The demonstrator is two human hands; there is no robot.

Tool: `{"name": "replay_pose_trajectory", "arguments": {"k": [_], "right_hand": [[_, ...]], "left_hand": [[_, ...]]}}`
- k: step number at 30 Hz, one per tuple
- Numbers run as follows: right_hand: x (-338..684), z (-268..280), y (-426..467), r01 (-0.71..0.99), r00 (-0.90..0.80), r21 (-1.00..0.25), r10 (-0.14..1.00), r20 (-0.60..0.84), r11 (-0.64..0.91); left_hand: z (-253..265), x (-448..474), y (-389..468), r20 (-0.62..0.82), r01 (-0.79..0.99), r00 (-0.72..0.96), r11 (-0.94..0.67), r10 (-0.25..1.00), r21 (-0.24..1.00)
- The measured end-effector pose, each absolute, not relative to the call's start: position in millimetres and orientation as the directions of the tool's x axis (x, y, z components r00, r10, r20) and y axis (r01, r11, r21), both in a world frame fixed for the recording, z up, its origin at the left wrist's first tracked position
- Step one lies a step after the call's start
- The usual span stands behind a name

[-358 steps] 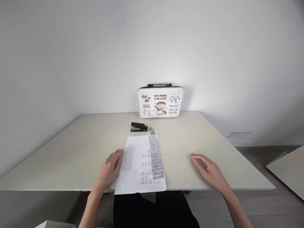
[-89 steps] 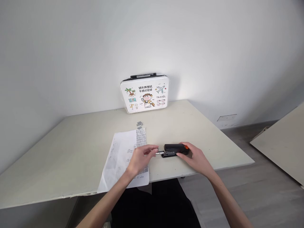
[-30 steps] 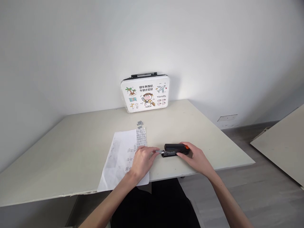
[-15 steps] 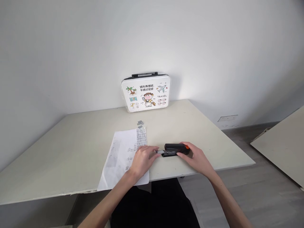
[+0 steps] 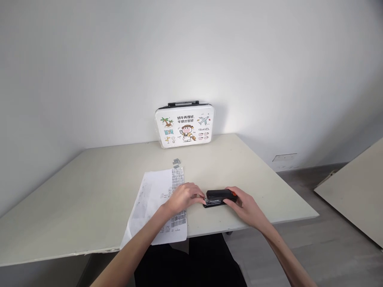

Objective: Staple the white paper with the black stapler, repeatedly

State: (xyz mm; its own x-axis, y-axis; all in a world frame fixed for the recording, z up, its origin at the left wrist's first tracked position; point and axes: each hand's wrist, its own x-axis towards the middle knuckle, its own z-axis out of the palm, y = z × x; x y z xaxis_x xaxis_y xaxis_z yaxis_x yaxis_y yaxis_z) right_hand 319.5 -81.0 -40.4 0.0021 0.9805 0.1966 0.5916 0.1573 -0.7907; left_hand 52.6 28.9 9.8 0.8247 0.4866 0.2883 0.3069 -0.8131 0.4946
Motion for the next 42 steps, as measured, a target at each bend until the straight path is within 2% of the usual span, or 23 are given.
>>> {"name": "replay_pose_trajectory", "arguments": {"k": [5, 10, 13, 18, 24, 35, 42], "right_hand": [[320, -37, -82, 0.574, -0.042, -0.795, 0.977, 0.207, 0.194], [319, -40, -81, 0.567, 0.006, -0.811, 0.984, 0.176, 0.142], [318, -41, -81, 0.553, 0.016, -0.824, 0.987, 0.161, 0.125], [317, -39, -84, 0.560, 0.024, -0.822, 0.989, 0.144, 0.106], [318, -40, -86, 0.567, 0.031, -0.819, 0.991, 0.129, 0.089], [320, -25, -89, 0.540, -0.041, -0.838, 0.998, 0.057, 0.070], [329, -27, -88, 0.550, -0.094, -0.833, 0.996, 0.012, 0.062]], "left_hand": [[8, 63, 38, 0.277, 0.332, 0.828, -0.824, 0.488, 0.458], [11, 58, 25, 0.277, 0.417, 0.787, -0.807, 0.551, 0.418], [15, 27, 0, 0.313, 0.524, 0.715, -0.776, 0.625, 0.352], [1, -62, -53, 0.353, 0.747, 0.528, -0.620, 0.773, 0.240], [-20, -98, -90, 0.290, 0.779, 0.581, -0.622, 0.761, 0.072], [-17, -47, -96, 0.328, 0.713, 0.615, -0.683, 0.717, 0.155], [-22, -29, -94, 0.321, 0.715, 0.614, -0.680, 0.721, 0.161]]}}
